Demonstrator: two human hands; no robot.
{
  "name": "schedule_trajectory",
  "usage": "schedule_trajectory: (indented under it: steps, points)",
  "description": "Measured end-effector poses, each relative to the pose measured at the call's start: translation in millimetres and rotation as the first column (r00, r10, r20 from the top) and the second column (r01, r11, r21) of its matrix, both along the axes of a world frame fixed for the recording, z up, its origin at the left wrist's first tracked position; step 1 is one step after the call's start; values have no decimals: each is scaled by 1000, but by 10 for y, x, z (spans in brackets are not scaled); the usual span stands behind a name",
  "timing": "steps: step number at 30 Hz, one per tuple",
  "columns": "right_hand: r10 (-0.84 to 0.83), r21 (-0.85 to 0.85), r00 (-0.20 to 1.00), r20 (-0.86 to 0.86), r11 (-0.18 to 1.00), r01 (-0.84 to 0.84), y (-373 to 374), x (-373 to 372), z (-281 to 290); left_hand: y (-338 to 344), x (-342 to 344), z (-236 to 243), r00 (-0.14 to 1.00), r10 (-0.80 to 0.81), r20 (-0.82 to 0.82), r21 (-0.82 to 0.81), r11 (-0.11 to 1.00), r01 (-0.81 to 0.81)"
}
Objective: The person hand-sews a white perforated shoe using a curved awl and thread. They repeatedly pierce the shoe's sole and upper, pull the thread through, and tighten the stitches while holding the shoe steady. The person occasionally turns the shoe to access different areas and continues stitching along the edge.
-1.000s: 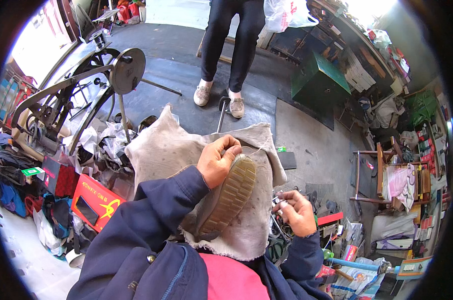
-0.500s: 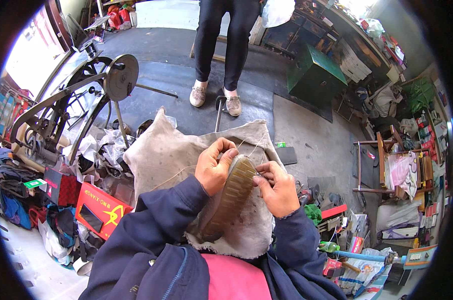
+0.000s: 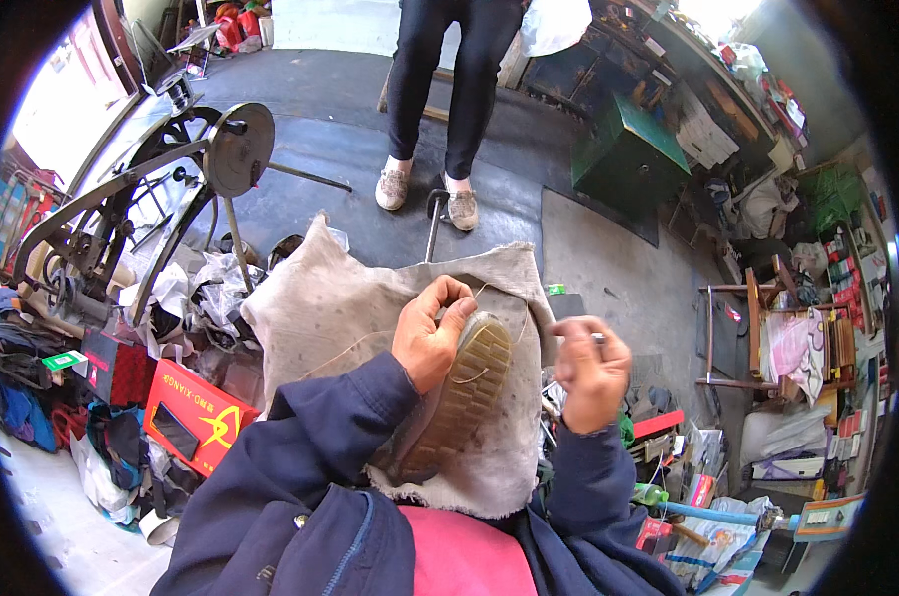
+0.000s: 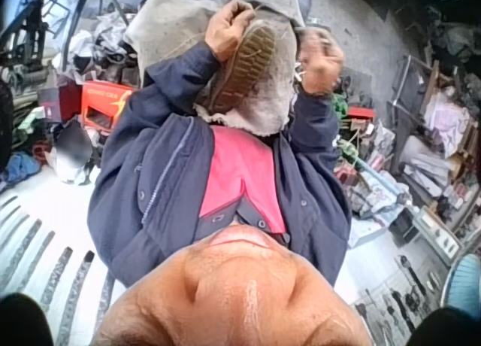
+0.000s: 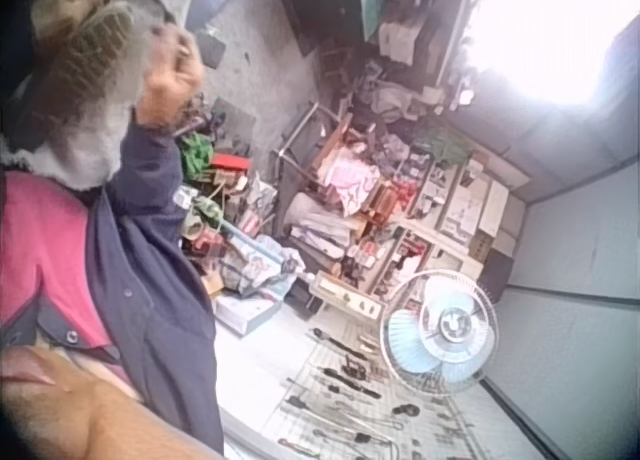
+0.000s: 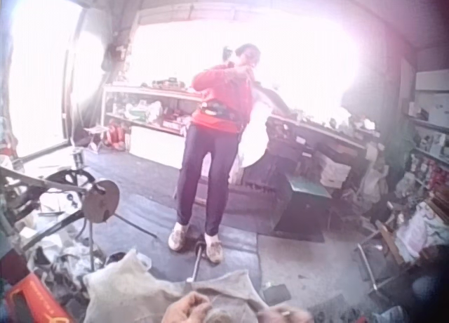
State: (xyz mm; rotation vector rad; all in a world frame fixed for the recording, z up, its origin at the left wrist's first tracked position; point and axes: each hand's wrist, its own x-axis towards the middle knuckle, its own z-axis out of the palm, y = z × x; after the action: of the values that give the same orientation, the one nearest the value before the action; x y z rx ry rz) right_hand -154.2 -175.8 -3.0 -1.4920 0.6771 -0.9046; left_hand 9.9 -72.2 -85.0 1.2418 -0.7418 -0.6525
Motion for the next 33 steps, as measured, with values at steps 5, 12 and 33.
schedule_trajectory:
  steps: [5,12,33]
  points:
    - [30,-307,850,-527,925,-223,123,174,-129,6,-37,64,1000,15,21,18,1000,-16]
    - [118,-204,898,-424,954,-221,160,242,-224,11,-48,105,999,42,27,13,999,-43]
    - [92,256,993,76,960,-109,262,-583,-606,609,21,157,881,-359,308,390,892,227]
